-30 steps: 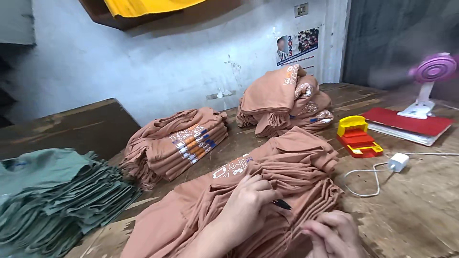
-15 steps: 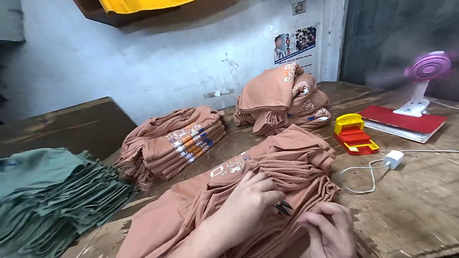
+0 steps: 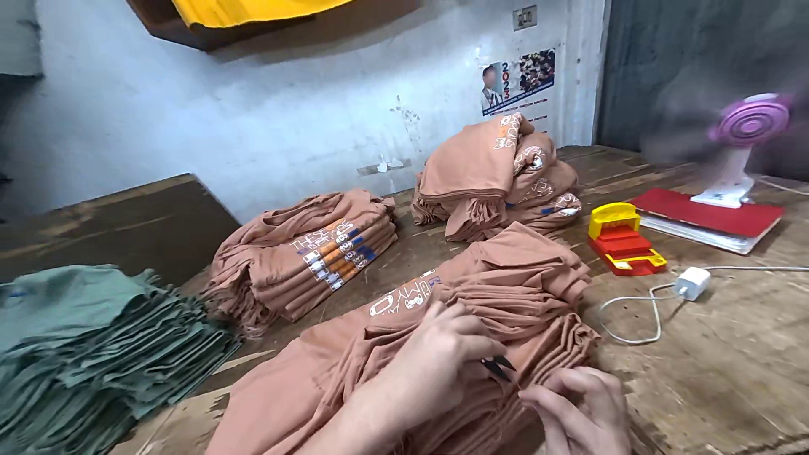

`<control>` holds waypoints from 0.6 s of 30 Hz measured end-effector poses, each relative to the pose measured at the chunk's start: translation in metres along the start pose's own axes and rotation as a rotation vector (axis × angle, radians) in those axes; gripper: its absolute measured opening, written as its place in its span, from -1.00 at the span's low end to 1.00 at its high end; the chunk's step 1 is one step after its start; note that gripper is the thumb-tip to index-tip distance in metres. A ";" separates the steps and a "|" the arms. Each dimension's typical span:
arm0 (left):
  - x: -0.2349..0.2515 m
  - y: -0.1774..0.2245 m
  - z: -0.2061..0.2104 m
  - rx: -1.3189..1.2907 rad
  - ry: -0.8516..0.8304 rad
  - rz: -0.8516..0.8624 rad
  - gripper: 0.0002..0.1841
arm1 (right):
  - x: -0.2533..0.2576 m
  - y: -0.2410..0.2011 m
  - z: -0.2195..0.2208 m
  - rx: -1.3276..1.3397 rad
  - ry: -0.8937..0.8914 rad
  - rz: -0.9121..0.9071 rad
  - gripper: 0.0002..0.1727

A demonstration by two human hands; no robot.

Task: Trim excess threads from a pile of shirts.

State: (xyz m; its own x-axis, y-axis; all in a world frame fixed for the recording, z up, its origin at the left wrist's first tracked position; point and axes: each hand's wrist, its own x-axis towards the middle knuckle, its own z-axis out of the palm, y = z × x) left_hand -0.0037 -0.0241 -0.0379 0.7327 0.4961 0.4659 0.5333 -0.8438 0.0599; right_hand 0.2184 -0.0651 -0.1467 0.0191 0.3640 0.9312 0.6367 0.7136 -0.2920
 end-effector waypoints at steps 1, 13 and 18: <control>0.000 0.006 0.005 0.025 -0.003 0.049 -0.78 | -0.001 0.000 0.000 -0.001 0.008 -0.010 -0.90; 0.011 -0.027 0.020 -0.429 -0.140 -0.102 -0.80 | 0.016 -0.044 0.027 -0.426 -0.094 0.303 -0.21; 0.013 -0.032 0.013 -0.601 -0.124 -0.293 -0.88 | 0.025 -0.037 0.036 -0.146 -0.149 0.267 -0.60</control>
State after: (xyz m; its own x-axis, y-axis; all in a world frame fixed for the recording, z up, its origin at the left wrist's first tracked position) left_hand -0.0060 0.0122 -0.0450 0.6562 0.7108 0.2535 0.4152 -0.6206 0.6652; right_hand 0.1676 -0.0608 -0.1201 0.0941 0.6180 0.7805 0.7284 0.4917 -0.4771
